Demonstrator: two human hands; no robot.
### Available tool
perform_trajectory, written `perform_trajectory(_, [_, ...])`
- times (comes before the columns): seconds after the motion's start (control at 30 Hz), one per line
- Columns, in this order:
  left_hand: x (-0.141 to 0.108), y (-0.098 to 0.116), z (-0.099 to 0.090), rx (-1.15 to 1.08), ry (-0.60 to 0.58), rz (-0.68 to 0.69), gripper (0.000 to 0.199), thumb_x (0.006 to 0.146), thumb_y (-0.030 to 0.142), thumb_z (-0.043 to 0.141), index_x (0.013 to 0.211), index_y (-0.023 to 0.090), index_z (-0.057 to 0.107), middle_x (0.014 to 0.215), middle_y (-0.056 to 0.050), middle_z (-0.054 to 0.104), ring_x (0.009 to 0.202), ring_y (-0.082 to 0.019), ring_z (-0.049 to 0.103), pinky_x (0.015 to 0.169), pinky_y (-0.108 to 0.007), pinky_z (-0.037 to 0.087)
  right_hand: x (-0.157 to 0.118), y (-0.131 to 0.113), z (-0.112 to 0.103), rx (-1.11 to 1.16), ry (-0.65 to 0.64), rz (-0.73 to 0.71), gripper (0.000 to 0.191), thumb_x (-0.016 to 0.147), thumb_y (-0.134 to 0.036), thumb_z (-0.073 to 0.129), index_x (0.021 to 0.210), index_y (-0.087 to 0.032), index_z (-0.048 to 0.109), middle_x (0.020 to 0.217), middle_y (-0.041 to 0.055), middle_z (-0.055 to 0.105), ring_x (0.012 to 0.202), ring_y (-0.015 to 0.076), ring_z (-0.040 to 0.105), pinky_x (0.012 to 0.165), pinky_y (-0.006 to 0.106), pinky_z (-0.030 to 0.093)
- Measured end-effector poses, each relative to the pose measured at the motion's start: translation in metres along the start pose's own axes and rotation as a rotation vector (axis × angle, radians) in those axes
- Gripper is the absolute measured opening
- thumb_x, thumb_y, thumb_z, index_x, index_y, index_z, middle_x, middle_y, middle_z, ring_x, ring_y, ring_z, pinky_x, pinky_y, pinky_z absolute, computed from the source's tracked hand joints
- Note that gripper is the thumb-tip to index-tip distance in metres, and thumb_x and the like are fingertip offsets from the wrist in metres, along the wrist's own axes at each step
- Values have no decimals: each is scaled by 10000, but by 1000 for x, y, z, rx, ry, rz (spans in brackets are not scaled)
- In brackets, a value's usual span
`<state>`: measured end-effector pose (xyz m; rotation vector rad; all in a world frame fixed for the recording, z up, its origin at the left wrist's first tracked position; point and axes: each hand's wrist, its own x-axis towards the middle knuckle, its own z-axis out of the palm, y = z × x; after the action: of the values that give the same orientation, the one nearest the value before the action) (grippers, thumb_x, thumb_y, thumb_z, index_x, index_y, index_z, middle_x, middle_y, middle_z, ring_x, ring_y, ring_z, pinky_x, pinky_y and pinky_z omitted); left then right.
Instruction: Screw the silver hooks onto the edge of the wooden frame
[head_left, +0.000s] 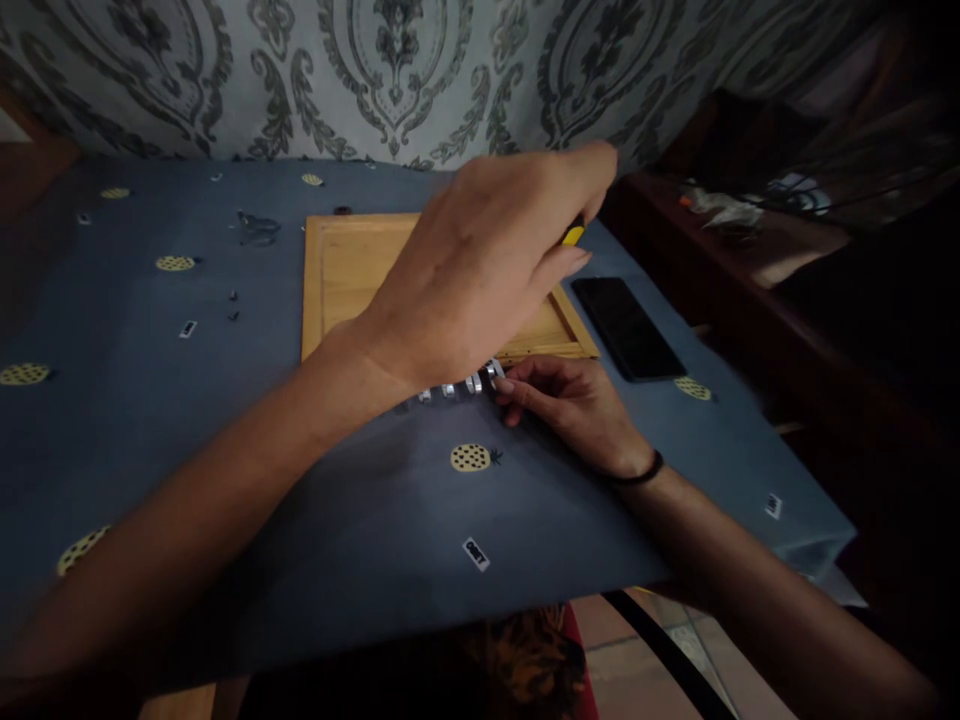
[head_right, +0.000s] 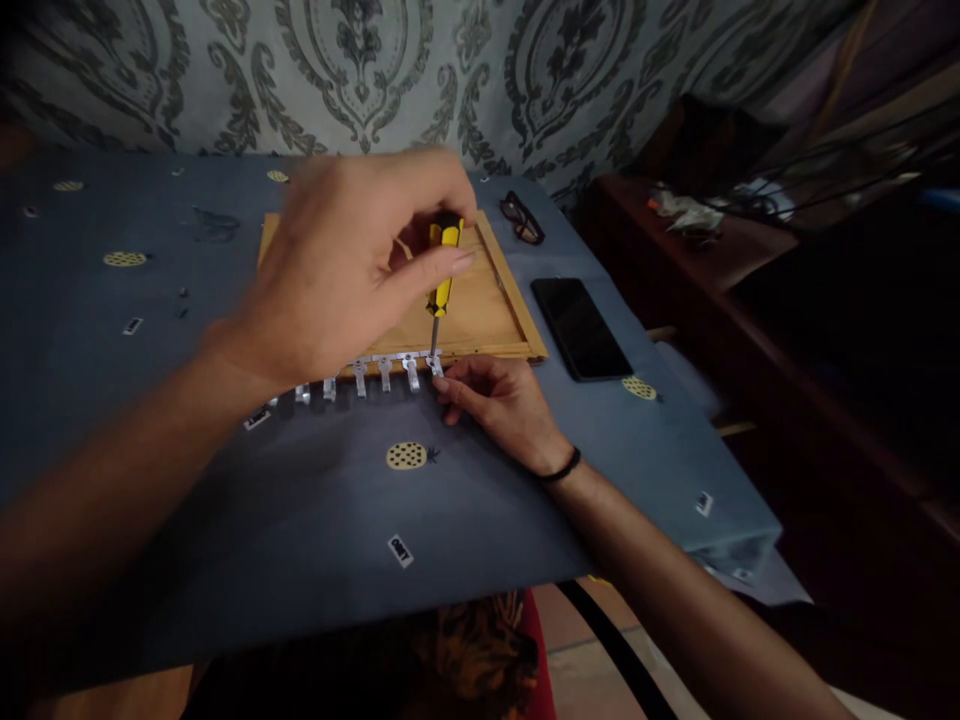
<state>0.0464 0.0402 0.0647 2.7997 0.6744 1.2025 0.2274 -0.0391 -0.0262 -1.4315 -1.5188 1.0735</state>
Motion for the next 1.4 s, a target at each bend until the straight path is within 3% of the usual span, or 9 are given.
perform_trajectory(0.23, [-2,-4,9,-77,-34,21,166,1000,230,454,996,181,613,855,9,648,819,-141,650,749,-309,449,-1,-2,1,-3,8,15,463,737,-640,773,740,-185,688,563,4,663,512,127,631,530,259,527])
perform_trajectory(0.43, [-3,-6,12,-86,-14,21,142,956,181,489,977,188,630,825,17,649,777,-143,650,730,-311,457,-1,-3,1,-10,9,19,469,737,-643,772,740,-181,688,567,8,667,517,128,636,533,259,528])
perform_trajectory(0.6, [-3,-8,13,-105,26,77,170,977,202,450,946,197,618,799,32,635,717,-111,633,686,-286,459,0,-2,1,0,9,13,475,735,-643,774,731,-177,680,562,6,662,510,125,629,520,256,518])
perform_trajectory(0.77, [-5,-7,13,-127,1,92,157,970,206,486,990,218,641,847,21,640,775,-134,652,739,-312,509,0,-4,1,-9,8,17,477,738,-646,769,735,-177,683,566,7,663,511,124,628,522,256,520])
perform_trajectory(1.0, [-7,-8,20,-90,70,49,150,979,238,534,960,212,680,923,-18,622,796,-142,642,714,-319,523,0,-3,2,-13,16,11,486,735,-662,762,737,-182,687,567,5,661,507,124,626,527,261,525])
perform_trajectory(1.17, [-7,-5,17,-88,75,47,114,979,273,539,1035,246,634,887,22,640,837,-148,666,753,-323,533,-1,-4,1,-12,14,22,492,725,-671,765,734,-186,685,575,7,666,517,126,632,534,258,525])
perform_trajectory(1.4, [-2,-1,4,-99,-47,62,232,1016,270,383,1131,261,584,922,40,615,902,-145,682,801,-355,519,0,-2,0,-8,3,12,462,749,-627,771,746,-173,686,573,5,664,515,119,622,528,253,509])
